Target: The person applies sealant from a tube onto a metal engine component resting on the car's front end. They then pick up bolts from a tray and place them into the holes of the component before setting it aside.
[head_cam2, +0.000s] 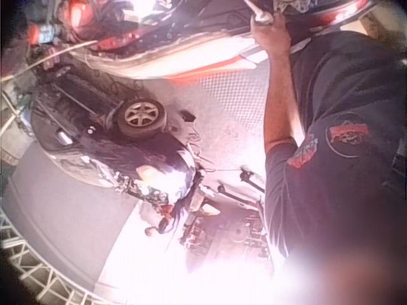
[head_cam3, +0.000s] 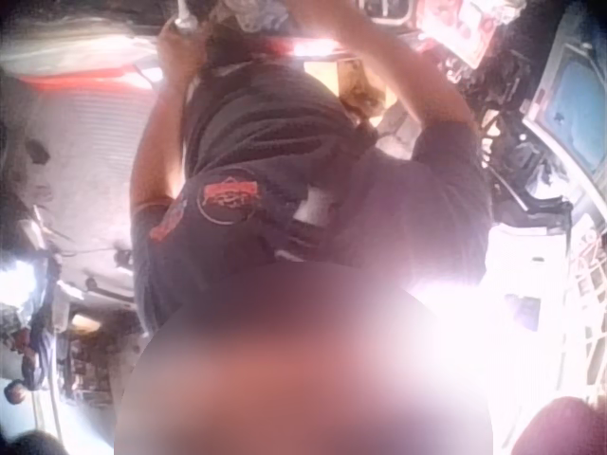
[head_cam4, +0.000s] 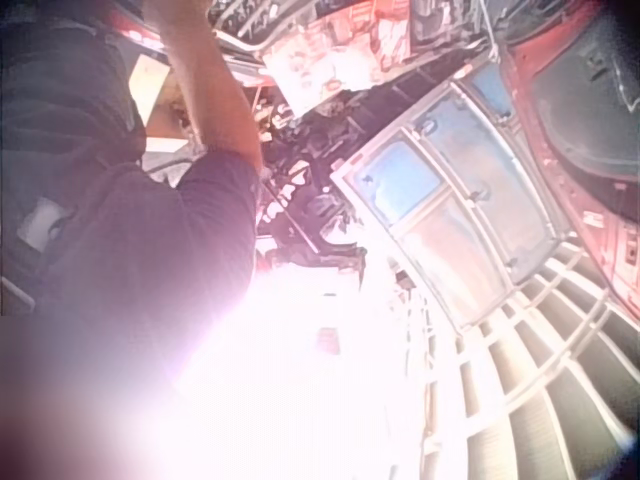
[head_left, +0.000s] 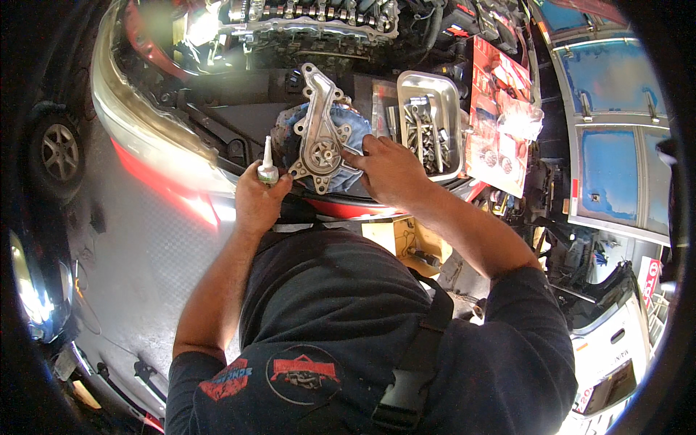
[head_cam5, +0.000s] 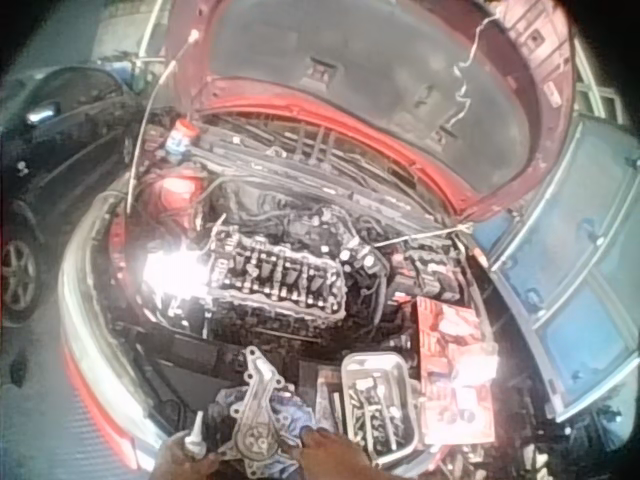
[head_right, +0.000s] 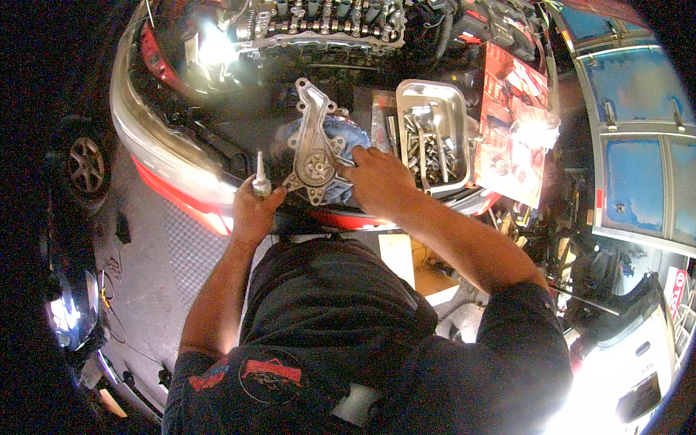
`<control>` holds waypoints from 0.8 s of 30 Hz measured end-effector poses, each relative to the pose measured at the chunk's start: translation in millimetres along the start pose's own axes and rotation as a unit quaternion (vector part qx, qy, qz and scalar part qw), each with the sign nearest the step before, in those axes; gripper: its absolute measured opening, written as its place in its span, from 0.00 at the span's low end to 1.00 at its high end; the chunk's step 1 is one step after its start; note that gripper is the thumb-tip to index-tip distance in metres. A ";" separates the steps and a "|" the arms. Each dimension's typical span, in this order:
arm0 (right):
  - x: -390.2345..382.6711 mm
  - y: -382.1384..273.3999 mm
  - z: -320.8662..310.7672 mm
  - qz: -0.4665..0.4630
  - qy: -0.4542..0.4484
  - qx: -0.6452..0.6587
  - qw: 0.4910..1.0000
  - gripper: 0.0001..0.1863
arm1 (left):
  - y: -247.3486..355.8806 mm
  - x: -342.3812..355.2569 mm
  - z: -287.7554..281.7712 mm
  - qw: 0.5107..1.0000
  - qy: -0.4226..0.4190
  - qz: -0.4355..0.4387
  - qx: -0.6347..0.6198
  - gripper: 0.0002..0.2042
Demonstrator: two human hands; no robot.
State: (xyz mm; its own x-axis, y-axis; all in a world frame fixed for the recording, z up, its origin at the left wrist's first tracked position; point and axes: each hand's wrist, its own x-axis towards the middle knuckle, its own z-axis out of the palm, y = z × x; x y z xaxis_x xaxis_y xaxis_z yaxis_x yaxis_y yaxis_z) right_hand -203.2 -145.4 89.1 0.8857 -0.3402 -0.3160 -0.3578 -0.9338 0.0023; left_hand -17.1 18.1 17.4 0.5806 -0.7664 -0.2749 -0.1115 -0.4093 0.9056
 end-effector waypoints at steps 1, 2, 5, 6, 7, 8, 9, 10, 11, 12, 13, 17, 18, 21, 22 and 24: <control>-2.2 0.5 -2.3 0.015 0.015 0.042 0.999 0.26 | -0.7 1.6 -0.1 1.000 -0.001 -0.001 0.004 0.16; -4.4 0.8 -5.0 0.031 0.025 0.084 0.996 0.25 | -1.7 2.6 -0.4 1.000 -0.002 -0.002 0.007 0.16; -7.1 -3.1 -13.1 0.078 0.103 0.242 0.962 0.23 | -4.1 5.4 -1.1 0.996 0.028 0.022 0.087 0.19; -7.6 -6.4 -15.3 0.093 0.136 0.299 0.940 0.23 | -4.3 5.5 -1.4 0.991 0.042 0.034 0.125 0.21; -8.6 -9.6 -17.5 0.087 0.130 0.343 0.926 0.24 | -4.3 3.6 -4.9 0.998 0.020 0.007 0.060 0.23; -9.6 -13.6 -19.3 0.081 0.125 0.385 0.911 0.25 | -3.8 0.5 -8.4 1.000 -0.003 -0.019 -0.004 0.26; -9.4 -18.1 -20.3 0.071 0.124 0.425 0.894 0.26 | -2.3 -2.4 -10.6 0.995 -0.017 -0.068 -0.066 0.30; -9.0 -22.9 -21.1 0.081 0.095 0.478 0.870 0.27 | -0.2 -5.6 -11.9 0.999 -0.003 -0.022 -0.028 0.32; -8.0 -28.0 -21.5 0.086 0.069 0.526 0.843 0.28 | 2.5 -9.0 -10.3 1.000 0.019 0.004 0.012 0.35; -6.9 -32.1 -21.9 0.089 0.045 0.571 0.815 0.29 | 5.9 -11.7 -8.2 0.997 0.041 0.030 0.051 0.38; -7.6 -33.9 -22.8 0.068 0.024 0.613 0.787 0.30 | 9.1 -15.1 -9.7 1.000 0.015 0.019 0.013 0.38; -8.6 -40.6 -23.8 0.059 -0.022 0.696 0.715 0.30 | 22.4 -18.3 -8.7 0.997 0.003 0.070 0.028 0.35; -8.9 -41.6 -23.7 0.049 -0.019 0.707 0.705 0.30 | 24.7 -18.4 -9.4 0.996 -0.002 0.080 0.039 0.35; -12.7 -40.9 -23.3 0.043 -0.020 0.721 0.692 0.30 | 28.0 -19.2 -10.7 0.997 -0.037 0.056 0.048 0.37; -14.3 -40.1 -23.0 0.043 -0.022 0.724 0.688 0.30 | 27.6 -19.5 -10.8 0.997 -0.052 0.039 0.047 0.38; -16.8 -39.0 -21.3 0.047 -0.020 0.717 0.695 0.30 | 24.9 -16.9 -9.2 0.996 -0.057 0.039 0.058 0.38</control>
State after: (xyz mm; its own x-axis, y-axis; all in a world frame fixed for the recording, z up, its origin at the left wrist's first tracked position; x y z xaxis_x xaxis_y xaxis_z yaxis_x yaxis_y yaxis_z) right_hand -197.9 -105.6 114.5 0.8402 -0.3613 -0.4045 -0.3662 0.1723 -0.9145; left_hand -22.3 25.4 47.5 0.4713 -0.8470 -0.2459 -0.2487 -0.3951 0.8843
